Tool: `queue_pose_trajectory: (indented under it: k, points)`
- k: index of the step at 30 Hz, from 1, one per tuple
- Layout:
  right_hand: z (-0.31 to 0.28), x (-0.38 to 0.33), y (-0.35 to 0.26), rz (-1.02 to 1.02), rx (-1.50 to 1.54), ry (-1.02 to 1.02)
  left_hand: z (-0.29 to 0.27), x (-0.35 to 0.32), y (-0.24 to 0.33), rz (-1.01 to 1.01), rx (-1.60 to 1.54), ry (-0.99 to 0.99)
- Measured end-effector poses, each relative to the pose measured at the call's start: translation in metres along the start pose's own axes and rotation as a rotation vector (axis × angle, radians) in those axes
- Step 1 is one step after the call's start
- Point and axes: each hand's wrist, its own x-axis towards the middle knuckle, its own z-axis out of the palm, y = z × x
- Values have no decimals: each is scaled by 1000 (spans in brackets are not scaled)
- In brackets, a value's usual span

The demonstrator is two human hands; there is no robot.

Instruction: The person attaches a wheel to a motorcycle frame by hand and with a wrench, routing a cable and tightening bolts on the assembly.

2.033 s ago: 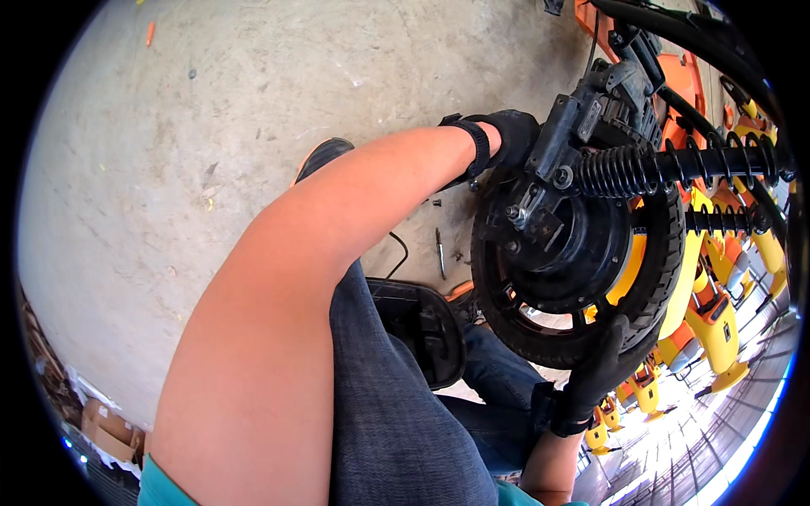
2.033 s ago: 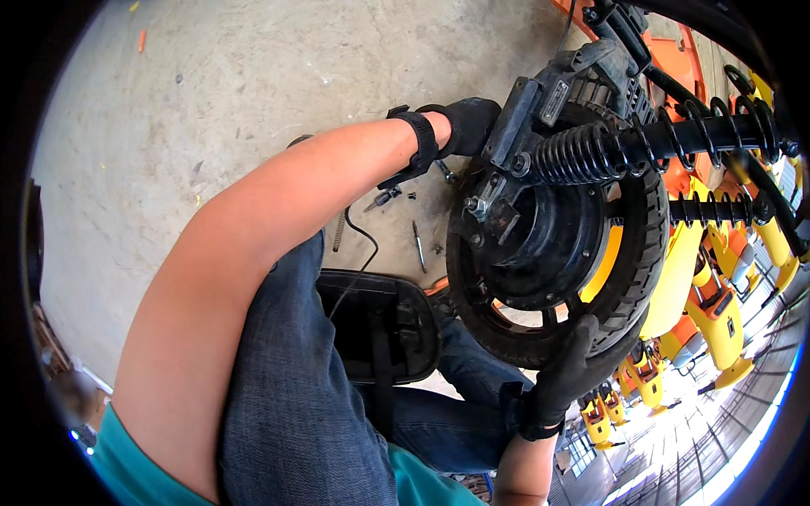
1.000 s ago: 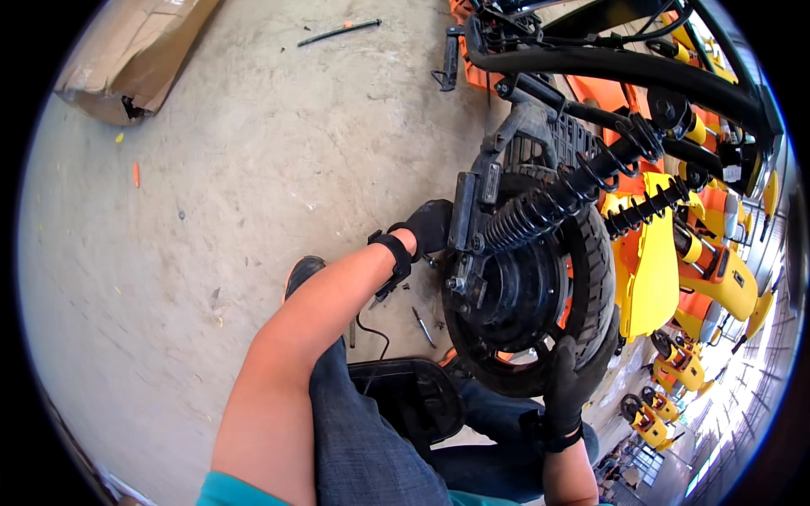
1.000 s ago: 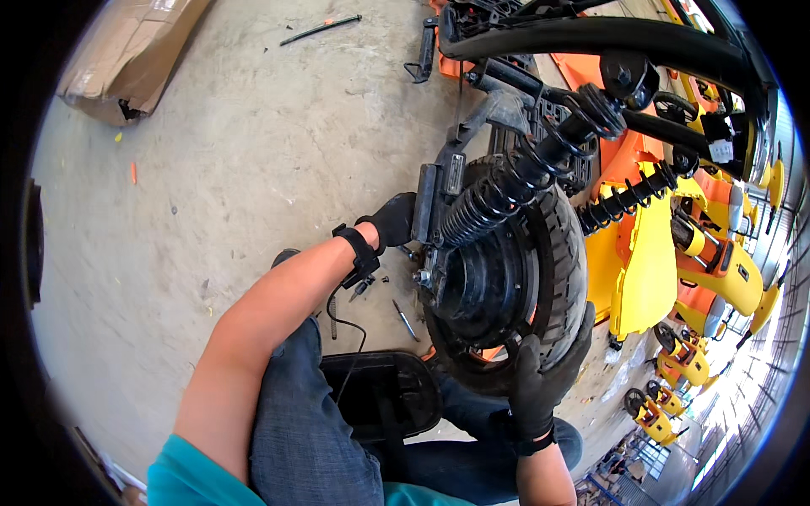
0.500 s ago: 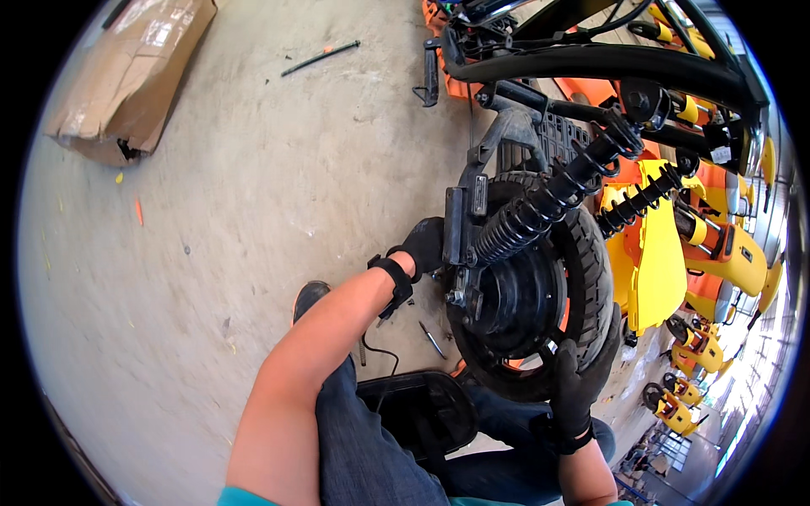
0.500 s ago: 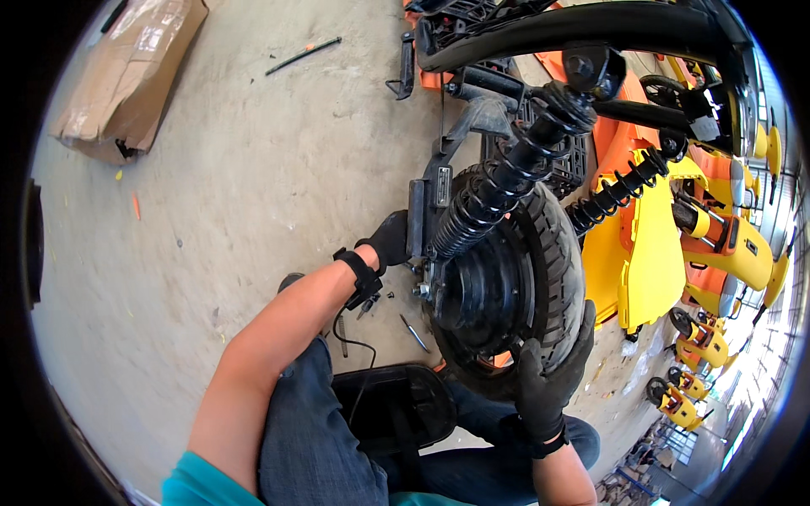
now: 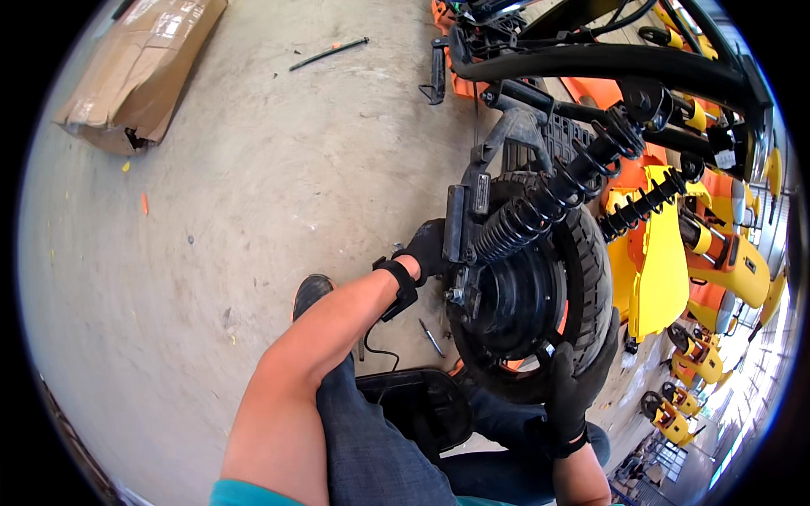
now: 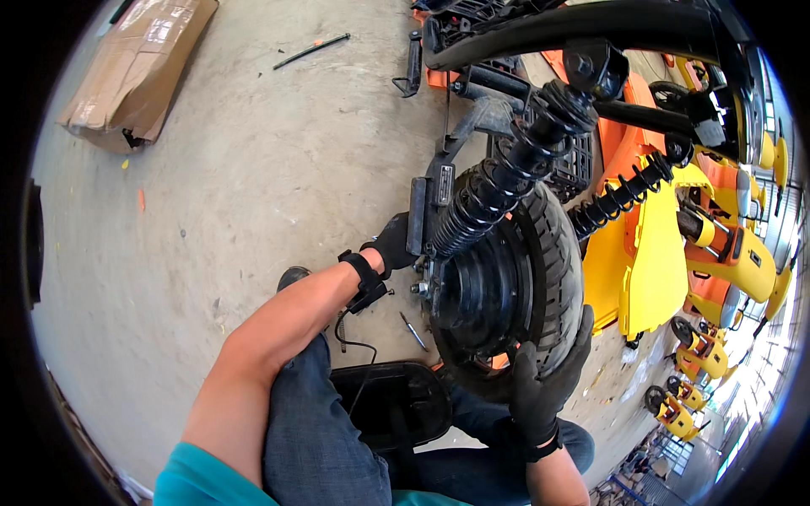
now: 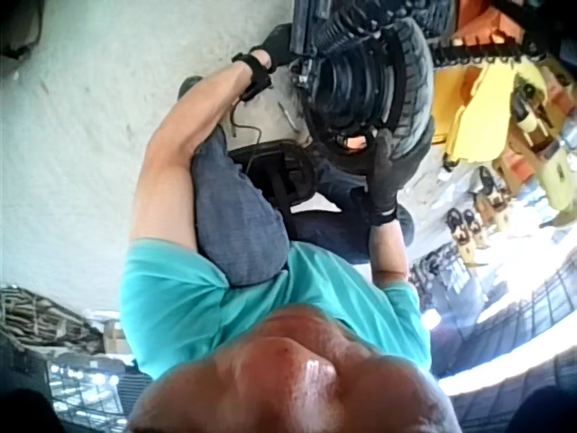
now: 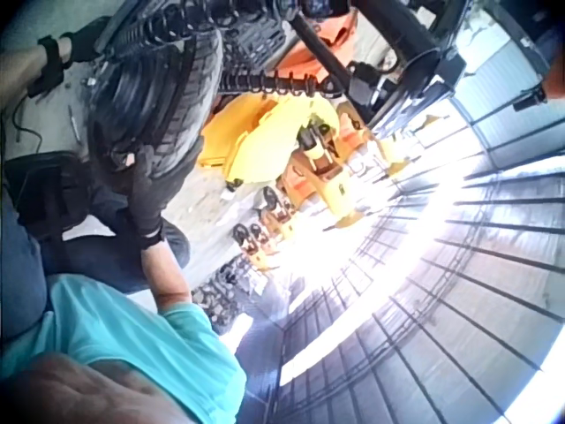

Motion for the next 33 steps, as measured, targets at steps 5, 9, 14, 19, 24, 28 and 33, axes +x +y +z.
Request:
queue_pose_trajectory:
  k: [5,9,14,19,24,28,33]
  points:
    - [4,1,-3,-1,75,-25,-13,6,-41,-1,175,-165]
    - [-1,1,0,1,23,-1,-78,25,-58,106,128,-382]
    - [-2,4,-4,-19,43,-6,-129,107,10,-541,-469,-49]
    - [-2,3,-6,-22,38,-19,-128,176,32,-587,-258,-1]
    - [-2,3,-4,-23,50,-4,-105,202,29,-555,-368,81]
    - [-3,8,-10,0,78,-17,-96,210,22,-580,-424,137]
    - [-5,6,-5,-15,63,-16,-100,212,13,-536,-288,71]
